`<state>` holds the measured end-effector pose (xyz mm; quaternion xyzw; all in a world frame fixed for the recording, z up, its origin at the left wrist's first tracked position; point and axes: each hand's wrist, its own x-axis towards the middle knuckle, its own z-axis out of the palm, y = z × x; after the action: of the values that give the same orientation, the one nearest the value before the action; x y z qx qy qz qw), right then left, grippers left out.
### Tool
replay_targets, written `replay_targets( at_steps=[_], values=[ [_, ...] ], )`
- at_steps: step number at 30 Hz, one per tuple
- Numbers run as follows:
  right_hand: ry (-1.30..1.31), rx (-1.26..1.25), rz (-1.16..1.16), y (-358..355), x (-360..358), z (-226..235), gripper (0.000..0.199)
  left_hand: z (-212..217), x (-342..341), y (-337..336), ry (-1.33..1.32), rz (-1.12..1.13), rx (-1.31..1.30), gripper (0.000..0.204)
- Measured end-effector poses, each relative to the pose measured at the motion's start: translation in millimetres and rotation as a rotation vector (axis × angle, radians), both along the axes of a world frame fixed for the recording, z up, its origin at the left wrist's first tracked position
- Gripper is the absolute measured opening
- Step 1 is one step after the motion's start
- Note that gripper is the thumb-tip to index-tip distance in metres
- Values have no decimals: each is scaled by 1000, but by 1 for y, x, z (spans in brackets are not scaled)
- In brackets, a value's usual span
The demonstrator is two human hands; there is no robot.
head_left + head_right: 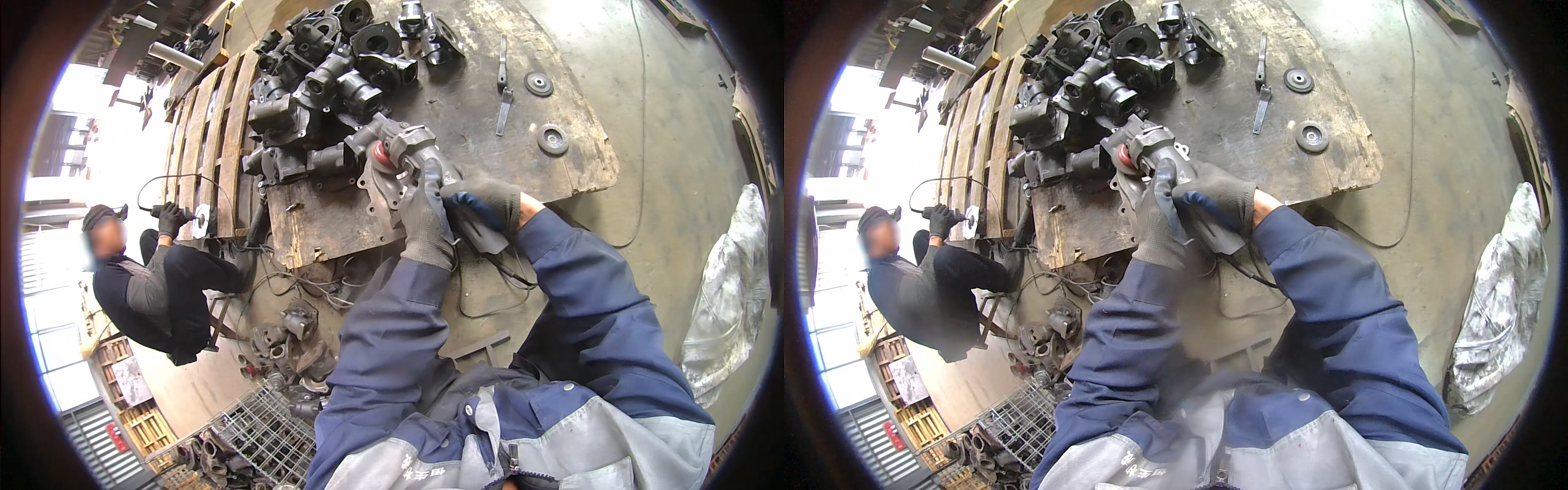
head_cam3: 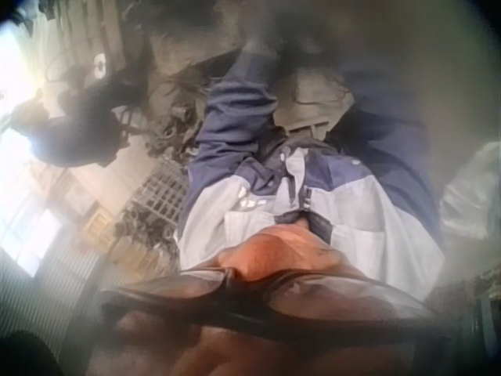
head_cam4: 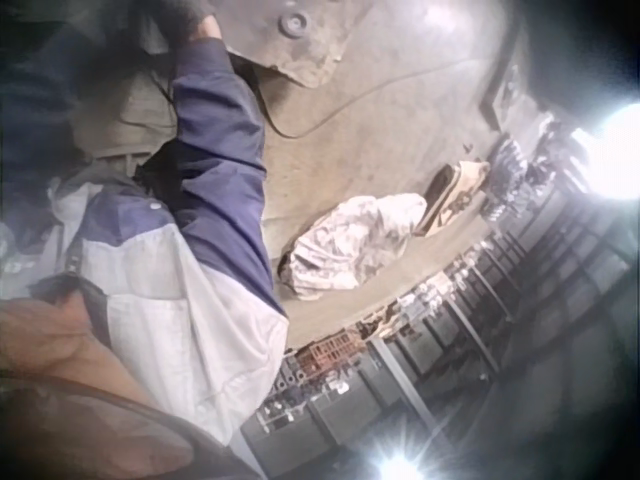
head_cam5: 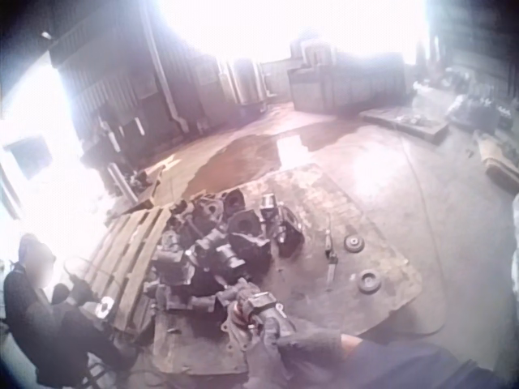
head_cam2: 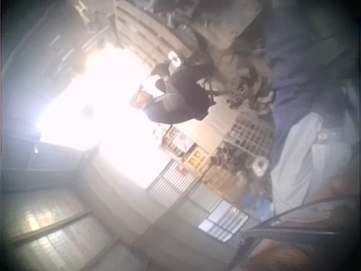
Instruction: The person uses an angle grinder to smooth the surfaces of metal engine parts on a workbench. They repeatedly reposition the parts and adjust the grinder to reach different areas, then place finished pieces into a wire basket.
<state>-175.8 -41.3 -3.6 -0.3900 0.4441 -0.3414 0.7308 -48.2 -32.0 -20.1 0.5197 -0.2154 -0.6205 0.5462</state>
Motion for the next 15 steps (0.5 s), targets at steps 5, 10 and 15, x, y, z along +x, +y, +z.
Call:
replay_targets(
  at_steps=[5, 10, 15],
  values=[
    [2, 7, 31, 3, 5, -4, 48, 12, 0, 9, 59, 82, 59, 36],
    [54, -47, 133, 17, -3, -5, 50, 15, -3, 36, 91, 129, 26, 28],
    [-56, -21, 106, 42, -7, 4, 56, 25, -9, 55, 64, 132, 91, 24]
  ],
)
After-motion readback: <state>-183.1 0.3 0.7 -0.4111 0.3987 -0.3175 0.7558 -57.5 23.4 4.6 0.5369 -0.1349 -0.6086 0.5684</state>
